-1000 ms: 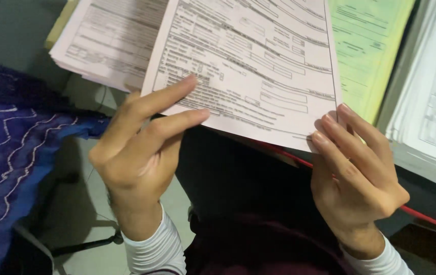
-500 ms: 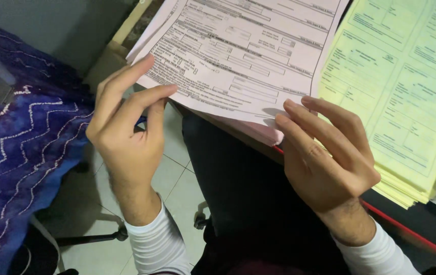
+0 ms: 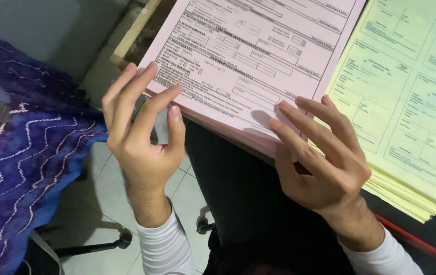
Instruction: Flipping through and organizing stacks of printed paper documents on a desk
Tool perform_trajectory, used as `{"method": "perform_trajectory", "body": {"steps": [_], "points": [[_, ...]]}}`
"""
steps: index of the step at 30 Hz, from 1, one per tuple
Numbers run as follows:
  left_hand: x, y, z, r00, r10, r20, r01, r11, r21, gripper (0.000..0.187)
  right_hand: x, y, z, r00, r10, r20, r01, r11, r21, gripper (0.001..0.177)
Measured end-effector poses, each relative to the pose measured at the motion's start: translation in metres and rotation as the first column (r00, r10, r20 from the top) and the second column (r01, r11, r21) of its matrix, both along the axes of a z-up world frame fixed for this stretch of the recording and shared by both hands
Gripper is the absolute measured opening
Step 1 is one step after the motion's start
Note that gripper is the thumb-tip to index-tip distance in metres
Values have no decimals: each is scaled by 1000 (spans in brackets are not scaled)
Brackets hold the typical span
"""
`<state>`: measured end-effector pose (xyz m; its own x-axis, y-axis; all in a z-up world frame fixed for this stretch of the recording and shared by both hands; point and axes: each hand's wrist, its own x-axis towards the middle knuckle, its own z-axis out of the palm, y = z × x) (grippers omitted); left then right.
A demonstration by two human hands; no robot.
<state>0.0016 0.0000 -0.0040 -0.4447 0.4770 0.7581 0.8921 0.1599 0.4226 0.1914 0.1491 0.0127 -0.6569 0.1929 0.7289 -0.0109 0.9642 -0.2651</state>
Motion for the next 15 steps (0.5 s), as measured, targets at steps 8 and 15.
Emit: {"method": "perform_trajectory", "body": {"steps": [8,15], "points": [[9,6,-35,972,188,-138,-196,980,-46,24,10,-1,11,990,39,138,-29,997,-71,34],[39,24,-43,985,14,-175,-38,990,-134,52,42,15,48,893,105,438,-92,994,-51,55]]}}
